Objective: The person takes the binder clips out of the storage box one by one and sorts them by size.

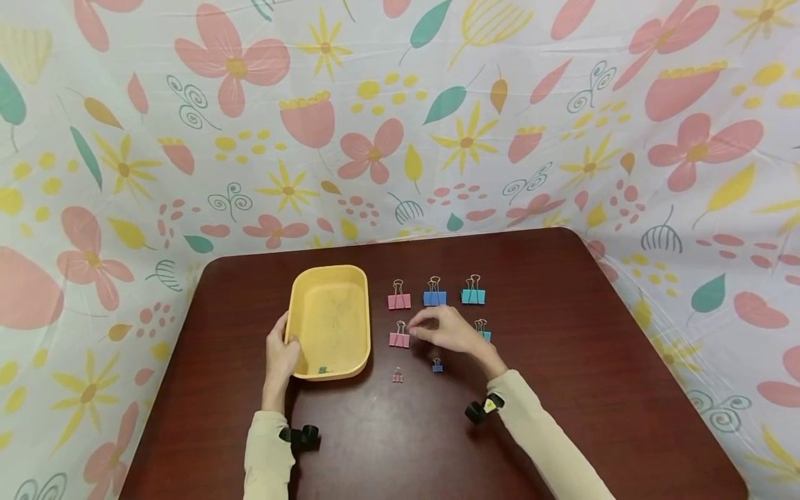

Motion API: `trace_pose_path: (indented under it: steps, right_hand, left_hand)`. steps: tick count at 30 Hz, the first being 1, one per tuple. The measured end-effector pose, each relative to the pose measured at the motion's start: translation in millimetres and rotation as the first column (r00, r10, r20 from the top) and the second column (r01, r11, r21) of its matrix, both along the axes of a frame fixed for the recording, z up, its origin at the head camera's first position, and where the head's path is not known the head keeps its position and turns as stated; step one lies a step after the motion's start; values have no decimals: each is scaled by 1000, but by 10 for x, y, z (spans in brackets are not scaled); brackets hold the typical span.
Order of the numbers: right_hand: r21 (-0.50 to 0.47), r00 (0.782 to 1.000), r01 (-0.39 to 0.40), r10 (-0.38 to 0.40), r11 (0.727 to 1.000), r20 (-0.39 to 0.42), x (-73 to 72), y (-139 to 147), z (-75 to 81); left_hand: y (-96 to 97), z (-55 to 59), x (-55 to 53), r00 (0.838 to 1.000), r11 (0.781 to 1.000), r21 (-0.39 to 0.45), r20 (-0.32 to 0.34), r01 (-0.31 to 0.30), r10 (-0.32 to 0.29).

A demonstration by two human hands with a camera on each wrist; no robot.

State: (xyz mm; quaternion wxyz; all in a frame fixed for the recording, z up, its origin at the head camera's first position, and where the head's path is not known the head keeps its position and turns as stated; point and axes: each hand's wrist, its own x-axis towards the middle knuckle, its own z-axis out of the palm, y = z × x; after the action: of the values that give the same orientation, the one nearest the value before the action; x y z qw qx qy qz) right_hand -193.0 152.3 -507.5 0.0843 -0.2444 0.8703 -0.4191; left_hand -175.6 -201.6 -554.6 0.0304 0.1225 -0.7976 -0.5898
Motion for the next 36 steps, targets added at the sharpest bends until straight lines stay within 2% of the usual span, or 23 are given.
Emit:
trace_pose_path:
  steps: [8,17,20,25,31,36]
  right_hand:
    - [-55,998,-58,60,997,30,-198,-369,116]
    - [-99,989,-139,143,985,33,-306,-854,197]
    - [-94,984,-174,177,980,31,-308,-1032,214]
    - [-43,981,-190,192,981,41,-263,-1278,205]
    - [-49,969,-245,246,968,20,-212,-1493,143]
    - [-28,963,-268,268,963,-2,-200,-1610,43]
  left_hand:
    - [-14,-4,-3,1000,1000,-6,-3,-4,4]
    - [-21,9,20,1000,1000,-15,3,-5,5]
    - [-16,1,34,1000,1000,-15,3,-9,9]
    - [-2,-10,53,1000,1000,-27,0,-11,11]
    - [9,27,38,999,999,-41,-40,-5,3]
    - [15,22,20,1000,999,-45,-30,5,-6]
